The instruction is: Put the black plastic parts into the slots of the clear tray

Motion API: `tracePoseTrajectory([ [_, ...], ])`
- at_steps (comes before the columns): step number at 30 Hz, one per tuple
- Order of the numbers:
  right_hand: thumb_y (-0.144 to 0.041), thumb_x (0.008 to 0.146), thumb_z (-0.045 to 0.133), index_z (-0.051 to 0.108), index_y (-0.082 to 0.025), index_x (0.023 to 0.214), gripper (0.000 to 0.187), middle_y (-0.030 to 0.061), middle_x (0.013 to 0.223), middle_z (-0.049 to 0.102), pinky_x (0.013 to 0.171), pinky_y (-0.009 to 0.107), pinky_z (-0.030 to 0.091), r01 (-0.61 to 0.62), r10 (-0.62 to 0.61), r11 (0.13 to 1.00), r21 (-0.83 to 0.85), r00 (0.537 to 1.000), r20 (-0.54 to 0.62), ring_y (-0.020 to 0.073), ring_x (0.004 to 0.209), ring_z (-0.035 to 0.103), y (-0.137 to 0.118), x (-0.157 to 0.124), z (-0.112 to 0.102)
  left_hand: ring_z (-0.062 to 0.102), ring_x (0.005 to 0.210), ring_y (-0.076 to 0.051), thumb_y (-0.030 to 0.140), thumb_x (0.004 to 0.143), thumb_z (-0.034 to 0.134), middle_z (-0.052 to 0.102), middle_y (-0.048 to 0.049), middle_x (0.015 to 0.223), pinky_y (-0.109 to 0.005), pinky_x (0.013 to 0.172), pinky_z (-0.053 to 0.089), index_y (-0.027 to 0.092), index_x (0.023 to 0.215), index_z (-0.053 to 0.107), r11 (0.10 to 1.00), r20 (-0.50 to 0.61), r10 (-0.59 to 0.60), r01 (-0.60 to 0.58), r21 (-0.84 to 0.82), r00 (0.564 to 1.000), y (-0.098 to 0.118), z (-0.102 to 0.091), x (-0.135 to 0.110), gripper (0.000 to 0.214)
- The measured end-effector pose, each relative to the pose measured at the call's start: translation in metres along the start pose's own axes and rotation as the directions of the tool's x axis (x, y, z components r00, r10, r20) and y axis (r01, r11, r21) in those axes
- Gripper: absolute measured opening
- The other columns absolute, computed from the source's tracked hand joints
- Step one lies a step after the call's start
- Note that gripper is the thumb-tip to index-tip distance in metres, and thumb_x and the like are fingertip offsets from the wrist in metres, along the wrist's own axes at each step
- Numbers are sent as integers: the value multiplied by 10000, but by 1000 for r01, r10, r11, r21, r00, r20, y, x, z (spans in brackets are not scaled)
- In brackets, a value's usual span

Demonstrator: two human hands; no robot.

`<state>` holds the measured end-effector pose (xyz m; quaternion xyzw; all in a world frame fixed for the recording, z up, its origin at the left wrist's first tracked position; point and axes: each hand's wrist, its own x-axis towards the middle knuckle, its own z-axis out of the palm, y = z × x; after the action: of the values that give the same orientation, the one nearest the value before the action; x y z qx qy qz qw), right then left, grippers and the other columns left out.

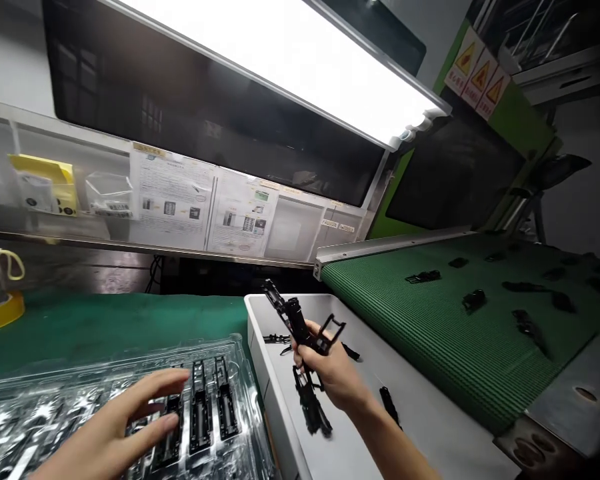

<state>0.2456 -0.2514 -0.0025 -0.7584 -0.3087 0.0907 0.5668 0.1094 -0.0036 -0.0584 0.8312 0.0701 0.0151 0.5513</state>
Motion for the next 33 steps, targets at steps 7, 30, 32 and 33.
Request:
tracePoseTrajectory([
  [7, -172, 586, 572, 515, -132, 861, 284, -4, 642, 485, 471, 197, 337, -402, -80, 671, 623, 796, 600, 47, 447, 440, -49, -12, 91, 413, 1075, -238, 266, 693, 570, 523, -26, 1135, -309, 855, 426, 250, 1061, 484, 404, -6, -10, -2, -915, 1000, 62, -14, -24, 378],
  [30, -307, 683, 568, 436, -182, 808, 220, -13, 767, 443, 529, 223, 361, -17, -8, 998, 53, 902, 432, 99, 640, 425, -58, -13, 147, 522, 916, -206, 374, 694, 550, 575, -74, 1001, -276, 755, 452, 153, 931, 526, 710, -220, -424, 170, -684, 879, 42, -50, -83, 325],
  [32, -348, 657, 595, 494, -174, 746, 220, -13, 738, 454, 584, 230, 346, 261, -136, 953, -154, 823, 551, 109, 668, 420, -65, -12, 137, 554, 806, -190, 403, 719, 502, 600, -65, 906, -265, 654, 446, 164, 858, 528, 802, -195, -384, 221, -555, 902, 44, -58, -85, 278],
  [33, -365, 632, 617, 523, -171, 735, 239, -12, 725, 463, 595, 227, 340, 388, -174, 900, -200, 739, 651, 112, 671, 422, -70, -12, 134, 552, 734, -173, 402, 723, 496, 610, -48, 812, -249, 614, 421, 164, 800, 539, 845, -177, -353, 232, -482, 919, 46, -60, -85, 254],
])
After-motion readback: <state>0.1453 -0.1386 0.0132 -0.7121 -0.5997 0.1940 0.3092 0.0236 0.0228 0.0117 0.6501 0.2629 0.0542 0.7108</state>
